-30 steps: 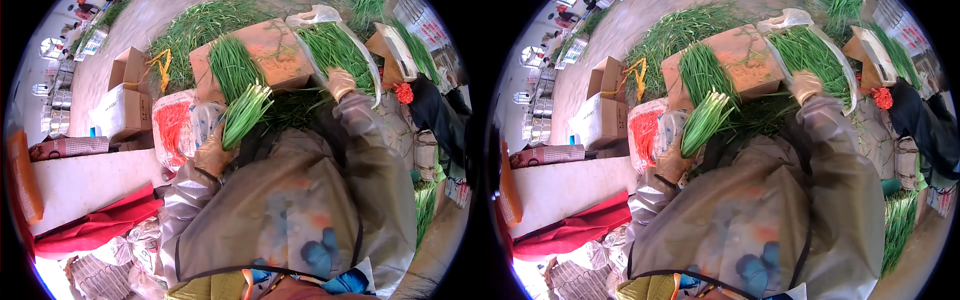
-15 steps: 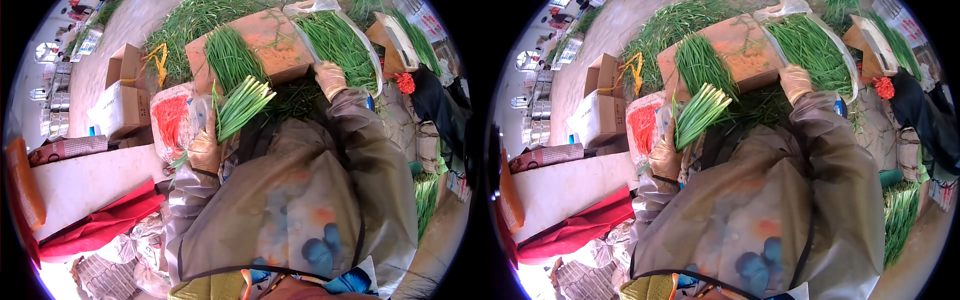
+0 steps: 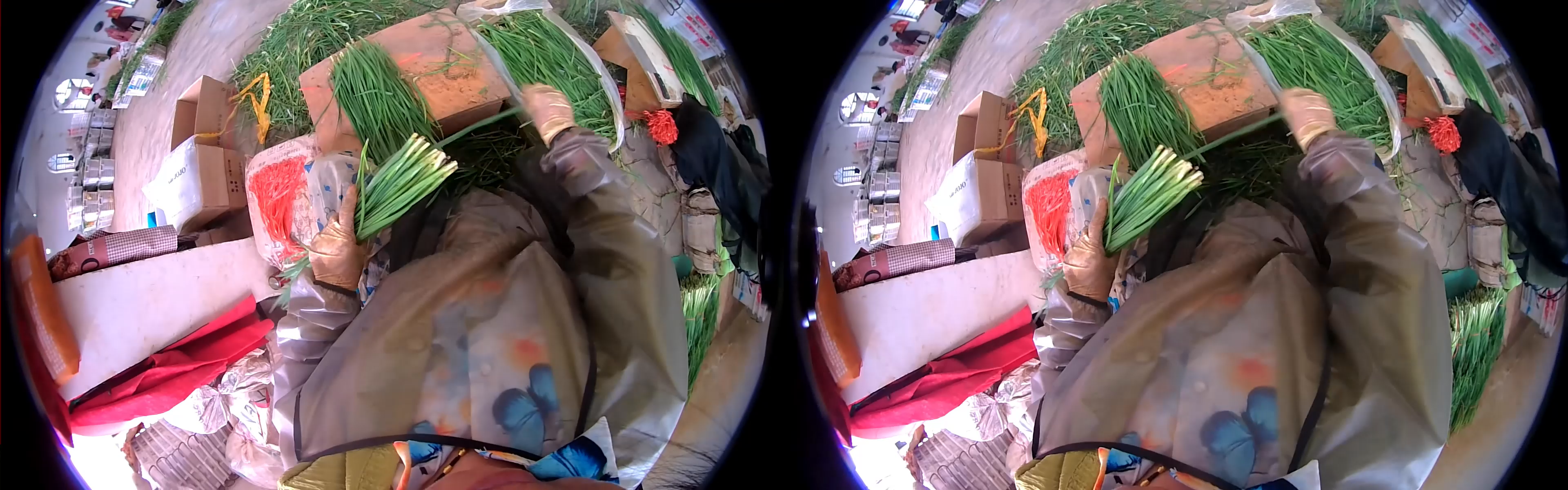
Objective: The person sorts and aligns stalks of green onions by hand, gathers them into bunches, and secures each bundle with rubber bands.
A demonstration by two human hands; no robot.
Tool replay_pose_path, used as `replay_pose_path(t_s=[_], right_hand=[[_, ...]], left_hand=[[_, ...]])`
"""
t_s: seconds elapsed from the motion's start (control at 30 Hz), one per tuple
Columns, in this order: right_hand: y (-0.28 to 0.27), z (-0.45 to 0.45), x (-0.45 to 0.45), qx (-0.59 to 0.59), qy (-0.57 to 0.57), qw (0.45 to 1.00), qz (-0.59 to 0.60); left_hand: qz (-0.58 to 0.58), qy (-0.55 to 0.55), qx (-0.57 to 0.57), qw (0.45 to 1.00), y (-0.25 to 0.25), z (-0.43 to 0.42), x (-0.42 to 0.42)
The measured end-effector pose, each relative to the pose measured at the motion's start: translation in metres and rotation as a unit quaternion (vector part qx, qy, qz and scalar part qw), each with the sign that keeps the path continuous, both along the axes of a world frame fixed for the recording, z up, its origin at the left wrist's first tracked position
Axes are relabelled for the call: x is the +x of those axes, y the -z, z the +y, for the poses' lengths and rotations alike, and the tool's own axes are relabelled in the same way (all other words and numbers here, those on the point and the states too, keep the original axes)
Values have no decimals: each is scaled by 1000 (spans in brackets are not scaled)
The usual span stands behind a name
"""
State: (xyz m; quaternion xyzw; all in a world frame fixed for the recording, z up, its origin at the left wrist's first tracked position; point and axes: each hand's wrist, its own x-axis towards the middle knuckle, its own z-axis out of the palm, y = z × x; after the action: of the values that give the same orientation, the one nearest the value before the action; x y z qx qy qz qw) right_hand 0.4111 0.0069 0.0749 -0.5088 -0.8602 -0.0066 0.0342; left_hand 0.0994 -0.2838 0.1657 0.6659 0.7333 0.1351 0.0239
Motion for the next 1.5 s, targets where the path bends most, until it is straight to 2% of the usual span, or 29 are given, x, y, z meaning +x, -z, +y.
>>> replay_pose_path(t_s=[0.03, 0.07, 0.13, 0.17, 0.2, 0.23, 0.27, 0.3, 0.33, 0.37, 0.43, 0.47, 0.53, 0.63, 0.7, 0.77, 0.83, 0.9, 0.93, 0.97, 1.03, 1.1, 1.13, 1.17, 1.23, 1.3, 1.37, 1.4, 1.5], right_hand=[[-5, 3, 7, -70, 87, 988, -108], [-7, 3, 9, -69, 87, 988, -108], [-24, -14, 3, -211, 2, 973, -88], [-33, -31, -12, -191, -113, 965, 140], [-38, -41, -37, -275, -140, 924, 224], [-80, -65, -60, -412, -220, 797, 384], [-74, -71, -76, -405, -289, 751, 434], [-84, -80, -85, -375, -318, 767, 414], [-96, -80, -93, -422, -288, 792, 335], [-102, -80, -96, -466, -256, 808, 253], [-93, -78, -93, -500, -269, 765, 304], [-90, -79, -90, -520, -258, 756, 302], [-90, -83, -88, -511, -249, 785, 245], [-84, -82, -80, -505, -289, 777, 241], [-88, -78, -78, -464, -255, 815, 235], [-71, -53, -73, -366, -278, 834, 304], [-67, -25, -55, -309, -188, 860, 360], [-69, -10, -47, -197, -8, 979, 41], [-81, -20, -46, -247, -13, 965, -90], [-65, -25, -46, -247, -124, 961, 26], [-58, -56, -74, -343, -135, 874, 317], [-66, -65, -98, -483, -205, 802, 286], [-60, -68, -110, -503, -187, 788, 303], [-59, -69, -111, -498, -172, 792, 307], [-60, -70, -109, -566, -148, 717, 379], [-58, -76, -108, -588, -172, 638, 466], [-42, -77, -105, -554, -159, 659, 484], [-46, -72, -100, -523, -165, 701, 456], [-57, -36, -70, -369, -129, 799, 457]], left_hand=[[-25, -12, -4, 1000, 0, -2, -1], [-25, -12, -3, 1000, -1, -3, -3], [-132, -46, -81, 987, -4, -3, -5], [-186, -63, -121, 973, -4, -2, -6], [-189, -78, -168, 964, -7, 2, -3], [-189, -75, -171, 964, -6, 4, -2], [-240, -22, -173, 955, -3, 7, -1], [-289, 31, -174, 941, 1, 9, -1], [-441, 13, -249, 862, 10, 11, -5], [-440, 15, -251, 862, 14, 9, -5], [-705, 38, -276, 652, 10, 8, 6], [-733, 35, -286, 617, 11, 8, 7], [-724, 29, -307, 617, 21, 5, 7], [-720, 21, -340, 605, 29, 0, 12], [-723, -8, -381, 577, 28, 1, 14], [-713, 7, -387, 585, 39, -2, 9], [-702, 19, -388, 597, 39, -3, 6], [-746, -11, -363, 558, 31, -6, 9], [-745, -11, -362, 560, 32, -8, 9], [-750, 4, -338, 569, 36, -8, 10], [-754, 17, -317, 575, 42, -8, 9], [-747, -49, -343, 567, 46, -9, 5], [-702, -31, -337, 626, 51, -11, 3], [-701, -30, -337, 628, 53, -13, 3], [-661, -40, -236, 712, 55, -13, 10], [-648, -34, -219, 729, 57, -13, 13], [-622, -15, -192, 758, 59, -13, 17], [-609, -3, -179, 773, 60, -13, 19], [-661, -6, -192, 726, 71, -17, 14]])
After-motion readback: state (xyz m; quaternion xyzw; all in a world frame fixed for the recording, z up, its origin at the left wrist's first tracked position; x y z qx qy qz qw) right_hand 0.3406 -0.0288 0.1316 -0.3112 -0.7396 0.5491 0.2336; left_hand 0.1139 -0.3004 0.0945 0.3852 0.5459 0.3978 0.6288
